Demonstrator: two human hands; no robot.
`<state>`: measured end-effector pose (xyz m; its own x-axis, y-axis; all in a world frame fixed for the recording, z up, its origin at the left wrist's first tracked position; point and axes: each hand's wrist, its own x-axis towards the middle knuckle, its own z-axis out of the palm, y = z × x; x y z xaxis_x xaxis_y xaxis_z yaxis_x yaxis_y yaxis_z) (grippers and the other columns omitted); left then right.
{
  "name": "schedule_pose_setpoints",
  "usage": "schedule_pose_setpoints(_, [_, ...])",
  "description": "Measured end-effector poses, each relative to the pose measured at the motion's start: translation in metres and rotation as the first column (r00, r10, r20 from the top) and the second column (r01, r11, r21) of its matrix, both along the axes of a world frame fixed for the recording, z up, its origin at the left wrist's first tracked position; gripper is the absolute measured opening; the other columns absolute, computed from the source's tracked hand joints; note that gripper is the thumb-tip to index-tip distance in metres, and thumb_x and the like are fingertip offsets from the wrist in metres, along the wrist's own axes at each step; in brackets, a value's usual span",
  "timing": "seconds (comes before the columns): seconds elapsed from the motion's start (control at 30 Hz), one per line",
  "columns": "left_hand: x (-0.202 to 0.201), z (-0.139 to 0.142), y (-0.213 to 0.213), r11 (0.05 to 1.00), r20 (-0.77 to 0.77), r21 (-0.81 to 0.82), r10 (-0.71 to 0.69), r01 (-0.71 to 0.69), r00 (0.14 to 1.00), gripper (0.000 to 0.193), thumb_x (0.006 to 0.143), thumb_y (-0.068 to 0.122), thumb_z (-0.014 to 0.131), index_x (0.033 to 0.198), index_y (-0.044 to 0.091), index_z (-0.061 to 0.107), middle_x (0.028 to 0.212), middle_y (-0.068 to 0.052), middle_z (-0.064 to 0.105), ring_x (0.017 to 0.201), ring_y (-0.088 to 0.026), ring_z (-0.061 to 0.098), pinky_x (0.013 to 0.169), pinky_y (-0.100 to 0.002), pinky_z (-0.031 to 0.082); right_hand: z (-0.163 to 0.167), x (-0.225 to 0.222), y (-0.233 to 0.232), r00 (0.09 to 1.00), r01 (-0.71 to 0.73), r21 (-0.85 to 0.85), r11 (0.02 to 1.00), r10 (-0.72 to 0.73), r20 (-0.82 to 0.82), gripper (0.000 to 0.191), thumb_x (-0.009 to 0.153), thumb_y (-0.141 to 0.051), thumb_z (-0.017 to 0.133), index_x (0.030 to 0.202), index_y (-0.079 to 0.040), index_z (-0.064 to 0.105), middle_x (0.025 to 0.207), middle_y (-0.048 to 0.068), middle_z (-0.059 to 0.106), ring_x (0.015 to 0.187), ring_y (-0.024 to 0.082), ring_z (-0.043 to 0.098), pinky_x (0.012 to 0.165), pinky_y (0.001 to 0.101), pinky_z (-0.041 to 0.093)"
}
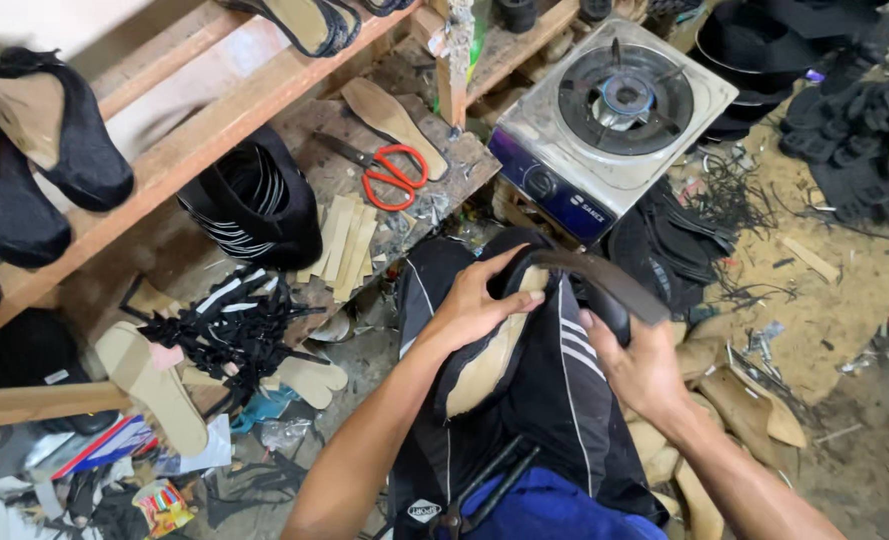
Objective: The person sits on the floor holding a black fabric shoe upper on their lap. They hammer the shoe with a hammer, use pincers to grip and pull the material, briefly hold the shoe near a gas burner, and finally attach and press a decorative bow onto the toe of the shoe.
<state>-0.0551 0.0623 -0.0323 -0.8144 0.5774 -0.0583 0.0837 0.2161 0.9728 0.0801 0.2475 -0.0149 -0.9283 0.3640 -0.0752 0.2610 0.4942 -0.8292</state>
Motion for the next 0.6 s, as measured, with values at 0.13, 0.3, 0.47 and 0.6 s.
schedule_pose_setpoints(0.13, [0.0022, -0.0075, 0.0020, 0.995, -0.016, 0.100, -0.023, 0.025, 1.000, 0.070, 0.080, 0.024, 0.083, 0.142, 0.004, 0.059, 0.125, -0.015, 0.076, 0.113, -0.016, 0.070, 0.098, -0.029, 0.053, -0.0027, 0.0029, 0.0062, 0.738, -0.272, -0.306, 0.912, -0.006, -0.674, 0.022, 0.101, -0.023, 0.062, 0.115, -0.007, 0.062, 0.070, 0.007, 0.060, 0.057, 0.017, 0.057, 0.055, 0.0340, 0.049])
schedule_pose_setpoints(0.3, [0.0005, -0.0080, 0.0002, 1.000, -0.072, 0.018, -0.013, 0.014, 0.997, 0.068, 0.081, 0.024, 0.085, 0.141, 0.005, 0.060, 0.126, -0.015, 0.074, 0.114, -0.017, 0.071, 0.095, -0.030, 0.054, -0.0022, 0.0039, 0.0096, 0.969, -0.174, 0.096, 0.980, 0.188, -0.158, 0.022, 0.098, -0.023, 0.065, 0.111, -0.006, 0.063, 0.071, 0.007, 0.062, 0.058, 0.017, 0.058, 0.056, 0.0330, 0.049])
schedule_pose_setpoints(0.47, [0.0011, -0.0040, 0.0007, 1.000, 0.010, 0.002, -0.026, 0.026, 1.000, 0.072, 0.078, 0.028, 0.083, 0.142, 0.007, 0.059, 0.121, -0.014, 0.077, 0.097, -0.017, 0.074, 0.083, -0.030, 0.058, -0.0006, 0.0061, 0.0103, 0.731, -0.309, -0.245, 0.919, 0.065, -0.680, 0.021, 0.094, -0.022, 0.067, 0.106, -0.004, 0.063, 0.072, 0.007, 0.064, 0.059, 0.016, 0.059, 0.056, 0.0321, 0.049])
schedule_pose_setpoints(0.6, [0.0020, -0.0047, 0.0036, 0.998, -0.025, -0.066, -0.013, 0.012, 1.000, 0.074, 0.077, 0.028, 0.084, 0.143, 0.009, 0.059, 0.121, -0.014, 0.077, 0.087, -0.019, 0.072, 0.077, -0.031, 0.057, 0.0008, 0.0085, 0.0101, 0.934, -0.229, 0.091, 0.969, 0.245, -0.260, 0.021, 0.091, -0.021, 0.069, 0.102, -0.004, 0.064, 0.072, 0.007, 0.065, 0.060, 0.016, 0.060, 0.057, 0.0313, 0.050])
